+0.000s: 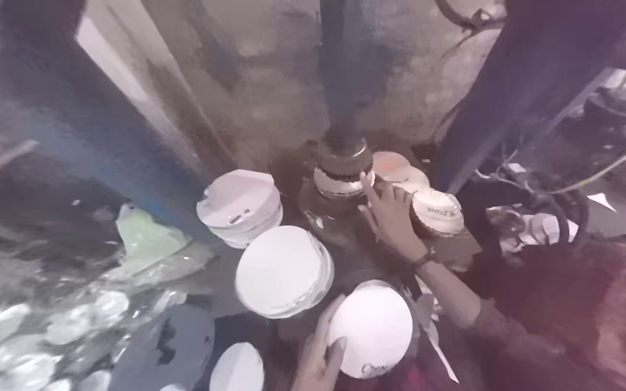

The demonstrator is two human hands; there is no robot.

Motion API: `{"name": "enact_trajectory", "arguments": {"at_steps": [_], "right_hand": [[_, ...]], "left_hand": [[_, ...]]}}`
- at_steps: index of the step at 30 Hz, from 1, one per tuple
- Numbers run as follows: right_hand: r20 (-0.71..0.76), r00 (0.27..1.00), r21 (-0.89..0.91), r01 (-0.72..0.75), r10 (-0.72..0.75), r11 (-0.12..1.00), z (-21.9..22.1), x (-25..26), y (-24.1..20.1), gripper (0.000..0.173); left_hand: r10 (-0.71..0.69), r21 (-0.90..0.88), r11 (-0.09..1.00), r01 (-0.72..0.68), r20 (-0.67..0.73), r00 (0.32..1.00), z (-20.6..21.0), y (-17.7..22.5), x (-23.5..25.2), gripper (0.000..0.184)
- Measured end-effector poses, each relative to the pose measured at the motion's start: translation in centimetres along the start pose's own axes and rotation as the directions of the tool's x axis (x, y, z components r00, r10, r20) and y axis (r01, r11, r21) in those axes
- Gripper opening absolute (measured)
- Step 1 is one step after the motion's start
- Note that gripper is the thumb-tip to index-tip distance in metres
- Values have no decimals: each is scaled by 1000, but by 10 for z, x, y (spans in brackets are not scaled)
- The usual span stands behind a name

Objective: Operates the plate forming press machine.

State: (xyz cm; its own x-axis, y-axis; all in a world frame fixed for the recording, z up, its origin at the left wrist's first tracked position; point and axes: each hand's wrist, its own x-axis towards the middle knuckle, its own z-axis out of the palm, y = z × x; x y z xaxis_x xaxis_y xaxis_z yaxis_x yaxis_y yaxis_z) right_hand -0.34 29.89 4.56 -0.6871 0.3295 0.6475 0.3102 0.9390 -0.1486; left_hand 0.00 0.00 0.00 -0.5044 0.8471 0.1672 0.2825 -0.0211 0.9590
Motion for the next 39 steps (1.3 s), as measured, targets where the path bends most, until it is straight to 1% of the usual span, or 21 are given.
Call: {"name": "enact_trajectory", "arguments": {"at_steps": [2,4,6,8,10,12,13,15,17,20,21,26,28,29,31,33,34,36,37,38,39], "right_hand": [[-1,1000,13,-1,1,1000,8,-1,0,52],[-118,992,27,36,-32,999,14,-6,4,34],[-251,963,-16,100,-101,995,13,-3,4,25],[-181,971,-53,150,-157,987,2,7,2,26],[-49,984,-34,171,-173,985,-5,16,-3,26],[75,980,-34,189,-186,981,-11,30,-8,19],[151,972,-40,185,-177,982,-14,35,-11,20],[198,964,-78,194,-175,978,-13,41,-13,13],[163,962,-121,238,-217,964,-11,42,-15,11],[29,934,-113,357,-356,927,-15,40,-26,21],[27,926,-73,377,-376,923,-16,39,-31,23],[141,934,54,323,-327,945,1,30,-33,19],[76,945,122,307,-317,944,-7,27,-31,21],[26,954,158,293,-300,943,-18,18,-32,23],[-124,954,135,290,-274,948,-41,-20,-37,24],[-163,954,46,262,-251,964,-53,-66,-31,24],[-128,964,36,238,-232,971,-48,-88,-19,24],[109,983,124,134,-148,983,-42,-122,8,24],[215,970,171,76,-113,982,-46,-125,18,25],[280,956,227,21,-86,974,-56,-120,25,31],[322,946,294,-50,-49,955,-70,-112,26,42]], "left_hand": [[43,-34,998,-45,-45,998,-7,0,-13,57],[58,-98,993,-66,-77,995,-11,-4,-23,58],[47,-131,990,-57,-83,995,-15,-3,-29,58],[42,-119,992,-51,-80,996,-19,1,-29,58],[70,-99,992,-78,-81,994,-21,5,-29,57],[108,-113,987,-118,-91,990,-23,6,-26,57],[115,-128,984,-127,-97,989,-24,8,-26,57],[115,-142,982,-128,-99,988,-25,12,-26,59],[108,-133,984,-122,-108,988,-25,15,-30,60],[112,-148,980,-131,-131,985,-27,15,-36,59],[108,-165,978,-131,-139,984,-28,15,-38,59],[126,-161,975,-151,-154,980,-30,16,-38,60],[133,-162,974,-158,-156,979,-31,19,-38,59],[127,-165,974,-154,-164,978,-32,23,-39,59],[116,-170,974,-151,-200,973,-35,31,-42,60],[116,-189,968,-168,-255,960,-36,36,-39,63],[110,-207,964,-167,-258,960,-36,38,-35,65],[56,-277,954,-119,-227,972,-30,42,-19,68],[-11,-325,943,-66,-231,973,-23,47,-5,68],[-75,-342,940,-9,-230,970,-16,53,11,67],[-105,-326,945,24,-234,967,-10,56,29,67]]}}
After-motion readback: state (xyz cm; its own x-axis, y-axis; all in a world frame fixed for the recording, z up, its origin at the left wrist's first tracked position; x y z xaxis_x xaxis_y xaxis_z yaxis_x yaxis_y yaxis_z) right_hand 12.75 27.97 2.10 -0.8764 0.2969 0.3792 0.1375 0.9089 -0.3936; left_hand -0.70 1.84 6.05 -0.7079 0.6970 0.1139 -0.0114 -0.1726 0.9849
